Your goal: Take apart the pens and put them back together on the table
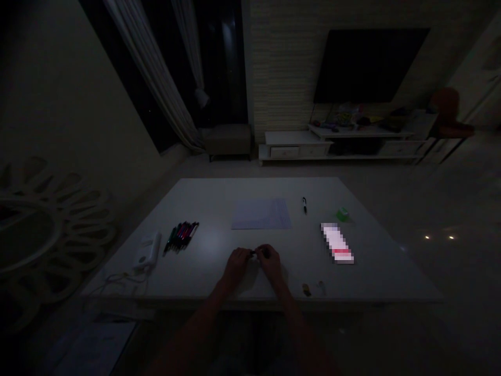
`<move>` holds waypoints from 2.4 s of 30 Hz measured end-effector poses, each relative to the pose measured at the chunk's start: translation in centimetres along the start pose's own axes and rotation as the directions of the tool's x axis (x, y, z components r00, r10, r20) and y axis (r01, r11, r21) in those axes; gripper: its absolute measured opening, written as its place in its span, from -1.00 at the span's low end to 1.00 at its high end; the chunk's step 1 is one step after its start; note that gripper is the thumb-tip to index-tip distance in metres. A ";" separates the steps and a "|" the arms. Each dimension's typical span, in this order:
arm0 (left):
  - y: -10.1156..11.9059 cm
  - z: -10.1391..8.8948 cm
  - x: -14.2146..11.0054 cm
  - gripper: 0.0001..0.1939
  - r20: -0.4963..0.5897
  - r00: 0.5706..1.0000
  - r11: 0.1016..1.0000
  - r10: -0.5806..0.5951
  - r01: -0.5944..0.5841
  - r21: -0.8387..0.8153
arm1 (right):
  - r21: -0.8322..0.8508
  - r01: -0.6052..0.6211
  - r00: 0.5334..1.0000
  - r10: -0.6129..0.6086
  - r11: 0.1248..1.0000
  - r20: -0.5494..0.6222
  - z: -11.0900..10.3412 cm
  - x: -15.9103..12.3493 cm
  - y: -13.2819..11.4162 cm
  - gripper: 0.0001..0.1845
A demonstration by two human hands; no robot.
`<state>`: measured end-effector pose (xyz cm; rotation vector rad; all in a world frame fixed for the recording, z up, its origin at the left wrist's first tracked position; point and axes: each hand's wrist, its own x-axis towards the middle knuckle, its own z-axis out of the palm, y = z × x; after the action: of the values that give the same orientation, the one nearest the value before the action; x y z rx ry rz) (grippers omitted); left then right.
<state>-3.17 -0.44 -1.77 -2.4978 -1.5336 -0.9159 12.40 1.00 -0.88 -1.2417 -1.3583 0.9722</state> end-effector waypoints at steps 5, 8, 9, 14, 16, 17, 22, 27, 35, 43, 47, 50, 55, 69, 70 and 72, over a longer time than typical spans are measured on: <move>-0.3 0.4 -0.1 -0.87 -0.022 1.000 1.000 0.011 -0.011 0.002 | -0.022 -0.032 0.999 0.032 0.999 -0.009 0.2 -0.1 0.0 -0.54; -0.4 0.4 -0.1 -0.86 -0.026 1.000 1.000 0.004 -0.004 0.000 | 0.017 -0.016 1.000 0.016 1.000 0.005 0.3 -0.1 0.0 -0.56; -0.4 0.4 -0.1 -0.86 -0.023 1.000 1.000 0.002 -0.002 0.002 | 0.038 -0.007 1.000 0.007 0.999 0.024 0.3 0.0 -0.1 -0.56; -0.4 0.3 -0.2 -0.85 0.019 1.000 1.000 0.015 -0.015 -0.012 | -0.094 -0.002 0.997 0.008 0.996 0.073 -0.3 0.4 -0.6 -0.57; -0.3 0.2 -0.2 -0.85 0.032 0.999 1.000 0.013 -0.012 -0.021 | -0.202 0.036 0.992 -0.011 0.979 0.123 -1.0 0.7 -1.0 -0.55; -0.3 0.1 -0.2 -0.85 0.036 0.999 1.000 0.009 -0.008 -0.024 | -0.238 0.072 0.986 -0.033 0.969 0.166 -1.4 0.8 -1.2 -0.57; 0.0 -0.2 0.0 -0.85 0.054 0.998 0.999 0.013 -0.011 -0.039 | -0.239 0.181 0.931 -0.088 0.954 0.356 -2.8 1.5 -1.9 -0.61; 0.3 -0.6 0.0 -0.85 0.049 0.998 0.999 0.028 -0.027 -0.028 | -0.222 0.052 0.922 0.039 0.974 0.385 -2.6 1.6 -1.9 -0.43; 0.1 -0.2 -0.2 -0.85 0.046 0.997 0.997 0.061 -0.059 -0.047 | -0.251 0.005 0.907 0.101 0.968 0.408 -2.8 0.8 -1.9 -0.36; 0.3 -0.5 -0.2 -0.87 0.052 0.998 0.997 0.042 -0.039 -0.060 | -0.301 0.254 0.885 -0.095 0.919 0.455 -4.0 0.9 -2.6 -0.58; 0.5 -0.7 -0.2 -0.88 0.055 0.996 0.996 0.064 -0.060 -0.072 | -0.234 0.021 0.836 0.111 0.972 0.538 -3.7 0.9 -2.1 -0.38; 0.5 -0.8 -0.1 -0.86 0.062 0.996 0.997 0.058 -0.054 -0.063 | -0.257 -0.077 0.829 0.205 0.963 0.520 -3.3 0.9 -1.9 -0.35; 0.6 -0.9 -0.2 -0.86 0.085 0.996 0.997 0.032 -0.026 -0.071 | -0.342 0.236 0.883 -0.054 0.909 0.466 -4.2 1.1 -2.5 -0.65; 0.6 -0.5 -0.4 -0.83 0.036 0.989 0.985 0.145 -0.141 -0.104 | -0.560 0.447 0.773 0.015 0.698 0.635 -3.2 2.3 -3.6 -0.87; 0.4 -0.5 -0.4 -0.80 -0.006 0.992 0.987 0.127 -0.127 -0.096 | -0.573 0.435 0.781 0.026 0.694 0.624 -3.3 2.5 -3.5 -0.88; -0.3 -0.4 -0.3 -0.73 -0.094 0.995 0.997 0.029 -0.036 -0.068 | -0.540 0.336 0.809 0.056 0.772 0.585 -4.1 3.0 -3.0 -0.87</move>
<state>-3.68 -0.61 -1.70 -2.4800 -1.4529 -1.0831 16.08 3.23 3.13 -1.3277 -2.3799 0.8318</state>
